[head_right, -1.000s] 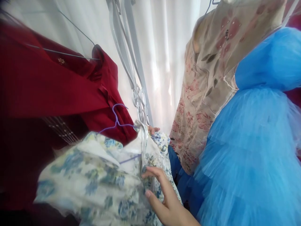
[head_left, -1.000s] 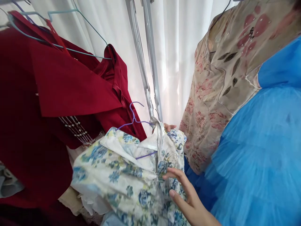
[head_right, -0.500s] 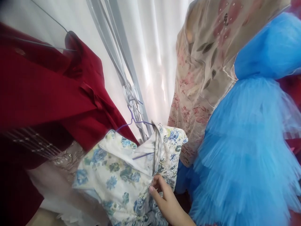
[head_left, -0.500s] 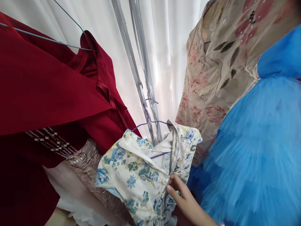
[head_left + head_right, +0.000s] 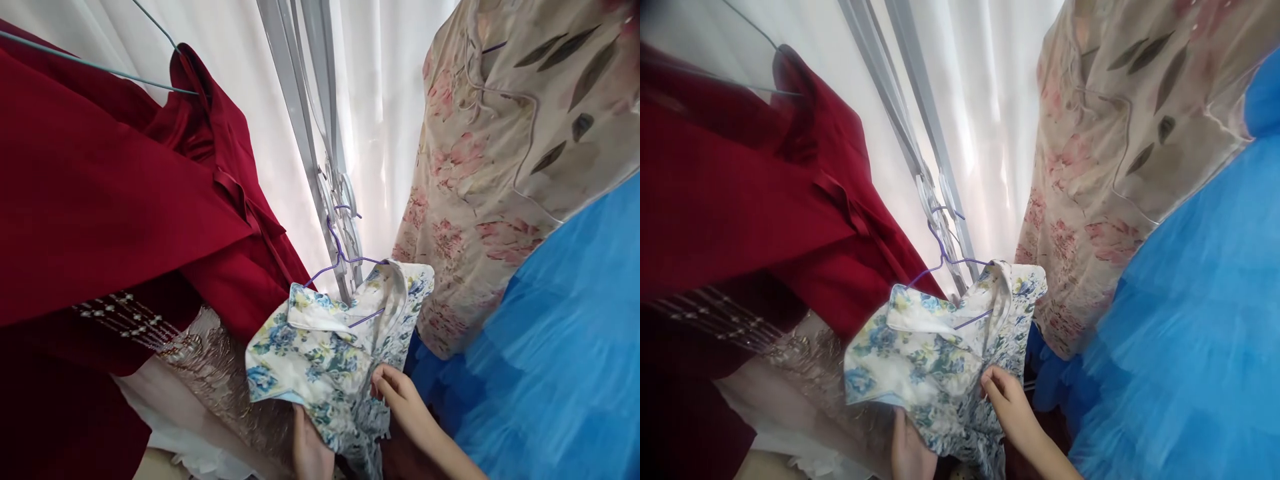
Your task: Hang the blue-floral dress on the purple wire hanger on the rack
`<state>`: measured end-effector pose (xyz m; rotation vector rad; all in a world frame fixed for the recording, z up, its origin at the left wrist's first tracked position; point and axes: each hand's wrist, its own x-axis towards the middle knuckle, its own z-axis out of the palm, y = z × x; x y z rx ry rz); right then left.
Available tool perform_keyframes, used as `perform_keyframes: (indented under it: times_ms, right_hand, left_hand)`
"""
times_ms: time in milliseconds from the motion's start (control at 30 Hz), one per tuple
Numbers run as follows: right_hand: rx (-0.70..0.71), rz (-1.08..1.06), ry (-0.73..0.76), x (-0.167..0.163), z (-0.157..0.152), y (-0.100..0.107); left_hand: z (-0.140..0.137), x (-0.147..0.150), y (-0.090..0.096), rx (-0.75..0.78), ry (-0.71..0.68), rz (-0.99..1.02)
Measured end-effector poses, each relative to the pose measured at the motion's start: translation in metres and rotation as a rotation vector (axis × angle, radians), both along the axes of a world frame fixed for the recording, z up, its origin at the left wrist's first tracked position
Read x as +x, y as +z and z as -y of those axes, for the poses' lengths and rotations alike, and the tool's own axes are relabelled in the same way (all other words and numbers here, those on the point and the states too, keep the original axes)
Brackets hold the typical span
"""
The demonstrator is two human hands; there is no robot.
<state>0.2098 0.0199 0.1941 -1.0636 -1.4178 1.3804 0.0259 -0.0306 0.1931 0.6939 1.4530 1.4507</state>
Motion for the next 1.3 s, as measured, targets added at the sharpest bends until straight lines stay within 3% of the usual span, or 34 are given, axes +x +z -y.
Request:
perform_keyframes:
  times_ms: [100,200,300,500,633,733,833,900,1000,1033,1200,1300]
  right_hand:
    - [-0.042,0.004,-0.122,-0.001,-0.010,-0.016]
    - [-0.034,-0.001,-0.187,0.002,-0.020,-0.018]
    - [0.019,-0.011,-0.126,0.006,-0.028,-0.010]
    - [0.125,0.029,-0.047,0.007,-0.027,0.003]
    - [0.125,0.051,0.016,0.010,-0.018,0.005]
    - [0.038,-0.004,0.057,0.016,-0.008,0.001]
    - [-0.046,-0.044,0.105,0.022,0.004,-0.004]
    - [-0.067,-0.058,0.118,0.025,0.013,-0.003]
    - [-0.047,-0.071,0.139,0.030,0.025,0.002]
    - [-0.032,-0.071,0.141,0.031,0.027,0.004]
    - [-0.088,-0.157,0.078,0.040,0.026,0.017]
    - [-0.111,-0.253,0.024,0.046,0.009,0.042]
  left_hand:
    - [0.000,0.012,-0.004,-0.088,0.061,-0.066]
    - [-0.005,0.022,0.004,-0.061,0.019,-0.191]
    - [-0.006,0.024,0.012,-0.028,-0.011,-0.177]
    - [0.008,0.020,0.013,-0.021,0.115,-0.076]
    - [0.015,0.017,0.023,-0.048,0.151,-0.144]
    - [0.018,0.013,0.032,0.109,0.323,-0.264]
    - [0.022,0.014,0.027,0.269,0.516,-0.510]
    - [0.025,0.025,0.017,0.248,0.364,-0.683]
    - [0.022,0.054,0.000,0.188,-0.091,-0.794]
    - [0.019,0.065,-0.003,0.183,-0.175,-0.805]
    - [0.003,0.103,0.002,0.203,-0.210,-0.888]
    - [0.002,0.110,0.016,0.195,-0.386,-0.970]
